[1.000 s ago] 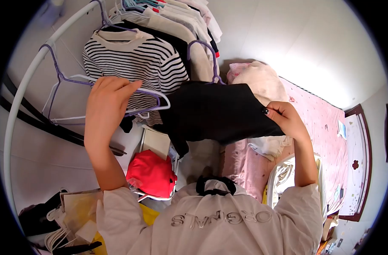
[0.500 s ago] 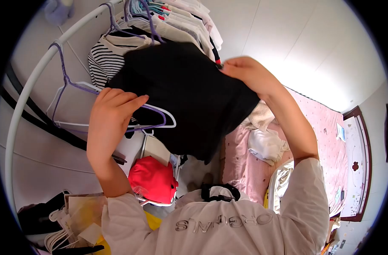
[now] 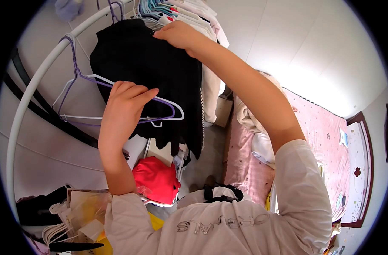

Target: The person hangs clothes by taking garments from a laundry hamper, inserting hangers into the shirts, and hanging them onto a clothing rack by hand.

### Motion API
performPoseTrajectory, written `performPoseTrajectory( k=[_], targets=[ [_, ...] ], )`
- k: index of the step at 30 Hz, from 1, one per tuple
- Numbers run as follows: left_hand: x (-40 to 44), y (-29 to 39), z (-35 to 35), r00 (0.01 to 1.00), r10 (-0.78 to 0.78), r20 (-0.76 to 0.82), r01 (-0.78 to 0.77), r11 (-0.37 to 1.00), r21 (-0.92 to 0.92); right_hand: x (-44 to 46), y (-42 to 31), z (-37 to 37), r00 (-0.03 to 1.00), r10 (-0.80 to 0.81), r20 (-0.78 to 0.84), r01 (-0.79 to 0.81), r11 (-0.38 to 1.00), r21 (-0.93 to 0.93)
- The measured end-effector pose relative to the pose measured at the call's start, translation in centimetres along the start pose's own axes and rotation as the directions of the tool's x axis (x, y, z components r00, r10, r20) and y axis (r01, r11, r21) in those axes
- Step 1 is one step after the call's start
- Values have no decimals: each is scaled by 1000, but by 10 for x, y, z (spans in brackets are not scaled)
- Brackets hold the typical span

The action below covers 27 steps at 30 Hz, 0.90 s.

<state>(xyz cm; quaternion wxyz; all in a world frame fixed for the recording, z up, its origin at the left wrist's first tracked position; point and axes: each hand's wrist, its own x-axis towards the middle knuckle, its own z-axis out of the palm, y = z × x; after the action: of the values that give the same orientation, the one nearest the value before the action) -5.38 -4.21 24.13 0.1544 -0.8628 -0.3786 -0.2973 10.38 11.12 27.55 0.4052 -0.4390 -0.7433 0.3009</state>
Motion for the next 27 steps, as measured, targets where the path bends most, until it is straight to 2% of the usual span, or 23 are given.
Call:
performPoseTrajectory(
  k=[4, 7, 10, 13, 14, 16, 19, 22, 25, 27],
  targets=[
    [0, -1, 0, 1000, -6, 10, 6, 1000, 2, 9, 8, 20, 994, -99, -51, 80, 954, -288],
    [-1, 0, 0, 1000, -4, 12, 4, 1000, 6, 0, 22, 29, 947, -317, -51, 254, 837, -484],
    [0, 0, 0, 1000, 2, 10, -2, 1000, 13, -27, 28, 27, 949, -314, -20, 258, 812, -524],
    [0, -1, 2, 1000, 4, 13, -5, 1000, 18, -70, 39, 29, 941, -332, -60, 270, 848, -455],
    [1, -1, 2, 1000, 7, 16, -7, 1000, 20, -83, 49, 34, 937, -332, -105, 273, 888, -370],
    [1, -2, 4, 1000, 0, 19, -1, 1000, 17, -110, 68, 40, 968, -214, -135, 189, 966, -176],
    [2, -1, 4, 1000, -4, 25, 3, 1000, 23, -141, 104, 52, 990, -47, -135, 48, 999, 2],
    [4, -2, 7, 1000, 19, 4, -19, 998, 61, -170, 144, 68, 991, 87, -100, -98, 988, -115],
    [4, -3, 15, 998, 36, -47, -30, 991, 131, -200, 187, 71, 979, 201, 15, -192, 954, -231],
    [2, -8, 22, 996, 43, -77, -29, 984, 174, -214, 200, 61, 974, 220, -63, -228, 948, -223]
  ],
)
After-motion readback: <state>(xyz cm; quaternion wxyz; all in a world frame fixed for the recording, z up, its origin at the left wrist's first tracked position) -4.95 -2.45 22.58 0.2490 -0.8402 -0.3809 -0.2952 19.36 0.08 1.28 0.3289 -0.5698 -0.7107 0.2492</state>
